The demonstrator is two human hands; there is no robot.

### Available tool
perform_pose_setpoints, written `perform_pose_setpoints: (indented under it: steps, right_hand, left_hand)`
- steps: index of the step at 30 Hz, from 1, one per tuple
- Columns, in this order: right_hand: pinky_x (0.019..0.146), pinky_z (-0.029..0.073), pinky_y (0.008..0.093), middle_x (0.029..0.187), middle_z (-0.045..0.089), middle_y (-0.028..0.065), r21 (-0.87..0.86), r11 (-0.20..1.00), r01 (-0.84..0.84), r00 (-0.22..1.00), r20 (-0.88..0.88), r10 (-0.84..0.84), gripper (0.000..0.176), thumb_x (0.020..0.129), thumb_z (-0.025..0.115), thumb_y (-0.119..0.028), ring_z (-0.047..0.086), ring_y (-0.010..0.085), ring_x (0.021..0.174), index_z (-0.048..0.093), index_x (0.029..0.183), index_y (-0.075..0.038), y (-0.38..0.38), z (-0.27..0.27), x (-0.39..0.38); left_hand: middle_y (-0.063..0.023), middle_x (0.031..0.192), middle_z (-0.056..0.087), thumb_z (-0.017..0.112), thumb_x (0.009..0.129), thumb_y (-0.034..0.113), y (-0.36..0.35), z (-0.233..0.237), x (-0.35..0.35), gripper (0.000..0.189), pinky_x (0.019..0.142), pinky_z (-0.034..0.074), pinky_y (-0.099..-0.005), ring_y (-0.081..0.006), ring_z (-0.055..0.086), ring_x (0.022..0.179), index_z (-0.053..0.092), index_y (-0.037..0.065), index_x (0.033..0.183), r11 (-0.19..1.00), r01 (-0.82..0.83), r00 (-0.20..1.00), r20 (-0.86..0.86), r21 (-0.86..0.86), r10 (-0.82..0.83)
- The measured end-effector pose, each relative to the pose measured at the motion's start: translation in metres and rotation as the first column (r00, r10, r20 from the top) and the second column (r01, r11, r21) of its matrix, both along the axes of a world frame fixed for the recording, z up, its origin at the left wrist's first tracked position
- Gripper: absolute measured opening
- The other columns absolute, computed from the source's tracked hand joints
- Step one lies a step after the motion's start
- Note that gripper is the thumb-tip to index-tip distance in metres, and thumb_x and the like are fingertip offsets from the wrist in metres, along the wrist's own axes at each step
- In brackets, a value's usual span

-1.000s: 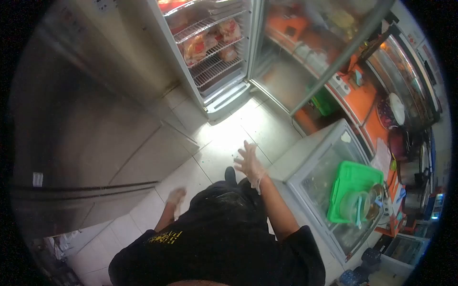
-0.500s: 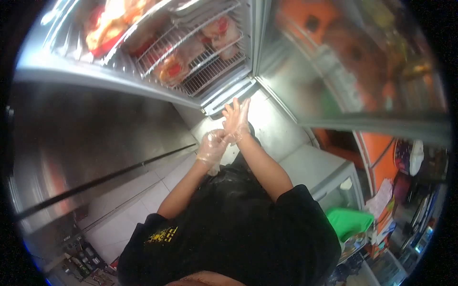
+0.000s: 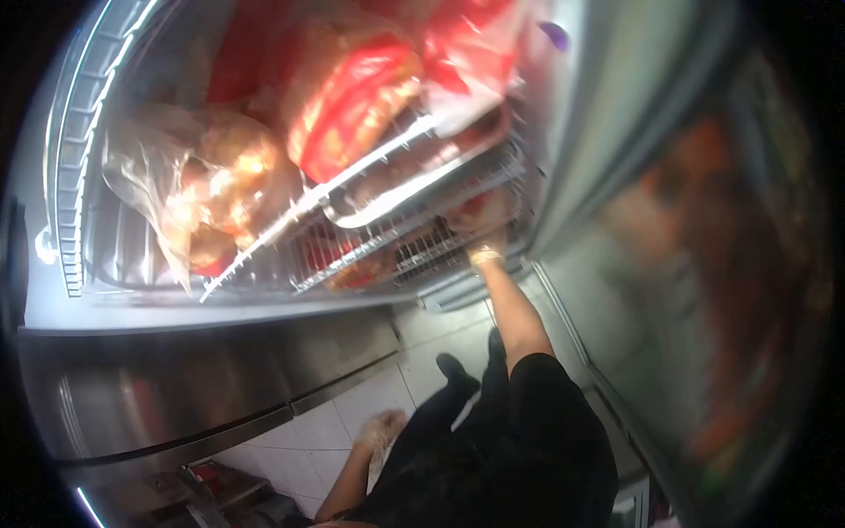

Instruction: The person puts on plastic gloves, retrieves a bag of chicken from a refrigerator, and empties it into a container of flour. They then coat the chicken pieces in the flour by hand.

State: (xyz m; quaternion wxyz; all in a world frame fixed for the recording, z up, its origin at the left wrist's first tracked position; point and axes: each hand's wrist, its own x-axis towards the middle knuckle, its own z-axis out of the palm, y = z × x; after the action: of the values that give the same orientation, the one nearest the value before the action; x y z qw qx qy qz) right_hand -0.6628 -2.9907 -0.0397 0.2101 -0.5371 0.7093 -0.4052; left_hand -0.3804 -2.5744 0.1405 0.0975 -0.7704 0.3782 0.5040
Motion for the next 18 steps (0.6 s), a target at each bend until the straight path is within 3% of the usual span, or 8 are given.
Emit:
perform_pose_setpoints:
  steps: [2,3,9,10,12,15,17,18]
  right_hand:
    - [0.104,0.047,0.0383,0.134,0.057,0.0239,0.038,0.996,0.084,0.996,-0.039,-0.083,0.092,0.070,0.088,-0.037,0.057,0.0355,0.119,0.045,0.142,0.000,-0.032,-0.019,0.006]
    - [0.103,0.048,0.0381,0.134,0.057,0.0234,0.079,0.989,0.124,0.991,-0.058,-0.119,0.091,0.070,0.087,-0.035,0.057,0.0350,0.119,0.045,0.142,-0.001,-0.044,-0.027,0.010]
    - [0.100,0.050,0.0368,0.134,0.055,0.0204,0.274,0.937,0.218,0.976,-0.063,-0.209,0.087,0.072,0.085,-0.026,0.058,0.0319,0.117,0.042,0.144,-0.003,-0.079,-0.052,0.021]
    - [0.100,0.050,0.0366,0.134,0.055,0.0199,0.285,0.932,0.226,0.974,-0.054,-0.219,0.086,0.072,0.084,-0.025,0.058,0.0314,0.117,0.042,0.144,-0.003,-0.079,-0.055,0.019]
    - [0.099,0.051,0.0362,0.134,0.055,0.0188,0.294,0.924,0.244,0.968,-0.016,-0.251,0.085,0.073,0.083,-0.022,0.058,0.0304,0.116,0.041,0.144,-0.004,-0.070,-0.060,0.013]
    - [0.098,0.052,0.0356,0.133,0.054,0.0173,0.262,0.916,0.304,0.940,0.076,-0.334,0.083,0.074,0.082,-0.017,0.058,0.0289,0.115,0.040,0.145,-0.005,-0.049,-0.066,0.008]
    - [0.097,0.053,0.0352,0.133,0.054,0.0163,0.202,0.898,0.391,0.885,0.185,-0.427,0.082,0.075,0.081,-0.014,0.058,0.0279,0.114,0.039,0.145,-0.006,-0.029,-0.070,0.003]
    - [0.096,0.054,0.0349,0.133,0.054,0.0158,0.162,0.880,0.446,0.843,0.254,-0.474,0.082,0.075,0.081,-0.012,0.058,0.0274,0.114,0.039,0.145,-0.006,-0.018,-0.071,-0.001]
  left_hand:
    - [-0.0143,0.126,0.070,0.062,0.093,0.053,0.026,-0.007,0.008,0.058,0.107,0.045,-0.0384,-0.0284,0.063,0.123,0.067,0.008,0.130,0.993,-0.105,0.994,0.018,0.046,0.104]
    - [-0.0150,0.129,0.068,0.065,0.093,0.051,0.012,0.037,-0.010,0.060,0.108,0.044,-0.0397,-0.0284,0.061,0.125,0.065,0.006,0.132,0.976,-0.215,0.975,-0.047,0.029,0.216]
    - [-0.0161,0.134,0.065,0.057,0.098,0.056,0.058,0.014,-0.004,0.063,0.109,0.042,-0.0356,-0.0254,0.056,0.131,0.062,0.006,0.135,0.999,0.011,0.998,-0.066,-0.043,-0.014]
    - [-0.0154,0.133,0.065,0.056,0.100,0.054,0.057,0.017,-0.009,0.060,0.107,0.044,-0.0359,-0.0247,0.058,0.127,0.062,0.005,0.135,0.986,-0.166,0.979,-0.111,0.031,0.169]
    - [-0.0130,0.130,0.066,0.056,0.100,0.053,0.081,0.003,0.003,0.059,0.103,0.046,-0.0354,-0.0234,0.060,0.121,0.061,0.006,0.135,0.992,-0.070,0.985,-0.165,-0.104,0.052]
    - [-0.0151,0.145,0.054,0.040,0.104,0.047,0.099,-0.028,0.025,0.055,0.117,0.032,-0.0389,-0.0319,0.044,0.140,0.052,0.010,0.143,0.997,-0.079,0.971,-0.226,-0.021,0.072]
    - [-0.0153,0.143,0.056,0.040,0.104,0.049,0.073,-0.014,0.020,0.056,0.115,0.034,-0.0399,-0.0318,0.047,0.137,0.053,0.010,0.143,0.982,-0.149,0.979,-0.124,0.114,0.163]
    - [-0.0132,0.132,0.060,0.046,0.102,0.050,0.069,-0.014,0.021,0.057,0.105,0.041,-0.0384,-0.0276,0.053,0.124,0.056,0.008,0.139,0.981,-0.175,0.976,-0.119,0.089,0.185]
